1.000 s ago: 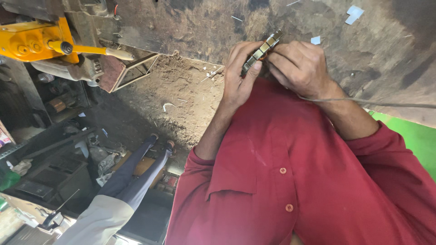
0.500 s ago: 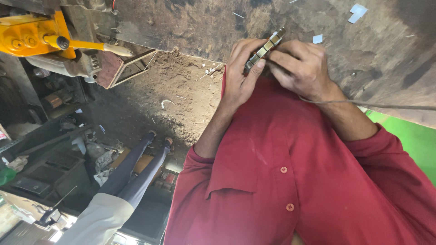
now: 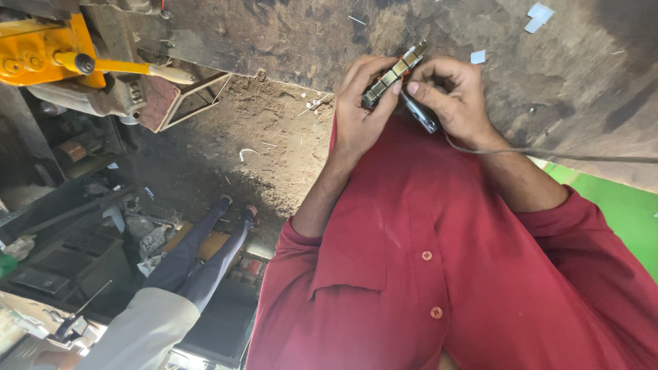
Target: The person winds copper wire around a stator core, inserting small white insulating spacers between turns. They repeatedly pull wire from a large spool, wrap it around the core, and adjust the placement of the wire and spacers.
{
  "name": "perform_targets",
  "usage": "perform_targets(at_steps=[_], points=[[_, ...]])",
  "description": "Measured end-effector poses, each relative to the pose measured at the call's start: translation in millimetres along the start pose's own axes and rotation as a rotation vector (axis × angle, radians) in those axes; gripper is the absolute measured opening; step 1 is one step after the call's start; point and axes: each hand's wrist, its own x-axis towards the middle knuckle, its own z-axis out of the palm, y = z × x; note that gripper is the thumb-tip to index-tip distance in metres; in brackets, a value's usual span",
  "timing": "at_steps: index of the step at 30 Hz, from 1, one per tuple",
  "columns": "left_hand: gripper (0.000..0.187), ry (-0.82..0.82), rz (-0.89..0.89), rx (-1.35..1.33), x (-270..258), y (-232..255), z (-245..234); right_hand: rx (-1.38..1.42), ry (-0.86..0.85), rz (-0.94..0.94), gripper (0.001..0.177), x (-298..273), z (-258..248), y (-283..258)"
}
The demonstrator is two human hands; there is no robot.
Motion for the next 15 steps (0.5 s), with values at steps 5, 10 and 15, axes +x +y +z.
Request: perform_targets(at_steps=[5, 10, 15], points=[[0.037, 0.033, 0.011, -0.015, -1, -4, 3, 0.175, 0.107, 0.117, 0.009, 2, 8, -1], [0.038, 0.087, 0.038, 0.002, 3, -6, 3, 0.115, 0.140, 0.086, 0.009, 3, 12, -2], [0.040, 0.036, 0.070, -0.045, 1, -1, -7, 0.128, 0.124, 0.098, 0.011, 1, 9, 1]])
